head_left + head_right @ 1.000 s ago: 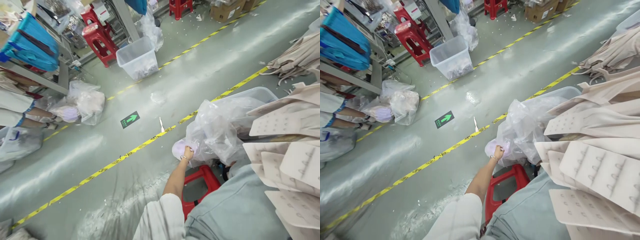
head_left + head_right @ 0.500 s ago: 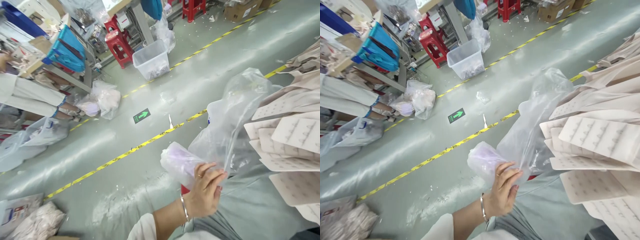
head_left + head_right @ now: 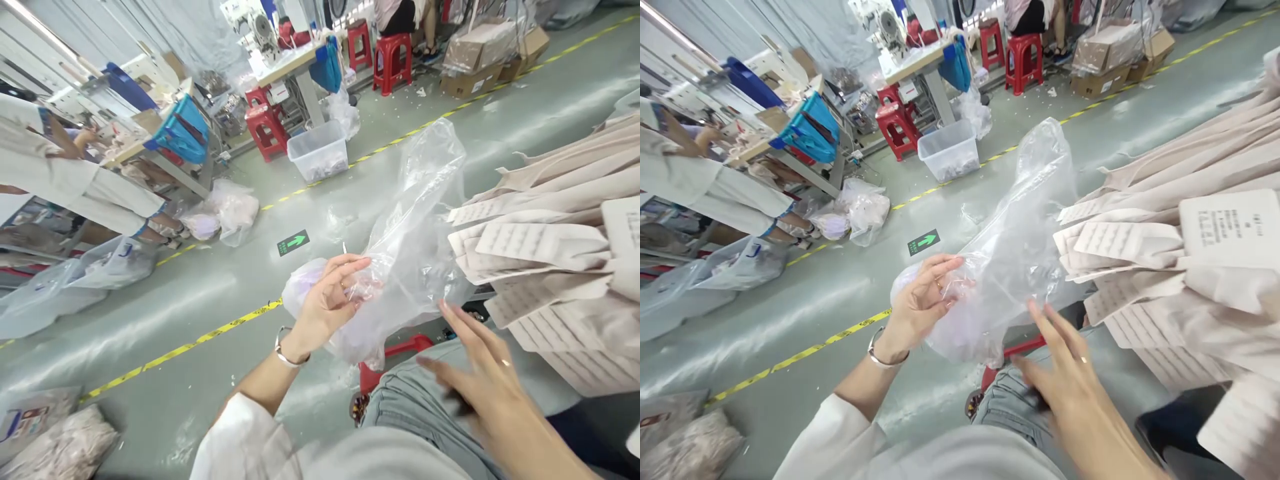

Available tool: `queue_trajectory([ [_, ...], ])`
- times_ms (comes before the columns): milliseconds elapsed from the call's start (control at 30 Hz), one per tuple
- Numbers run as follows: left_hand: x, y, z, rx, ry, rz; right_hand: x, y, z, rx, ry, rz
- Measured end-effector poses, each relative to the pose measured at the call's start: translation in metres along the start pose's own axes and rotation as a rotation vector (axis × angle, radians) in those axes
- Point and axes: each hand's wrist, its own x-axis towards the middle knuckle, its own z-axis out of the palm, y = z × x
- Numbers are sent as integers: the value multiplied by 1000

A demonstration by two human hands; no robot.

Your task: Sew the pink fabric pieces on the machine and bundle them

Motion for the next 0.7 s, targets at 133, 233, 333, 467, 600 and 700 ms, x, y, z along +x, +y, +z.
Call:
queue_trajectory([
  [133,-4,30,-6,164,-12,90,25,9,24,58,26,-115],
  [233,-13,34,-33,549,206,170,35,7,23,115,97,-177],
  [333,-28,11,-66,928,351,-114,36,-12,6,130,152,-250],
  [467,-47,-42,-82,1189,274,-662,32,-43,-11,201,113,-440],
  [600,-58,-74,-78,1183,263,-796,14,-51,-10,273,70,-443],
  [700,-61,-76,-79,960,115,-760,-8,-38,-9,282,40,-389],
])
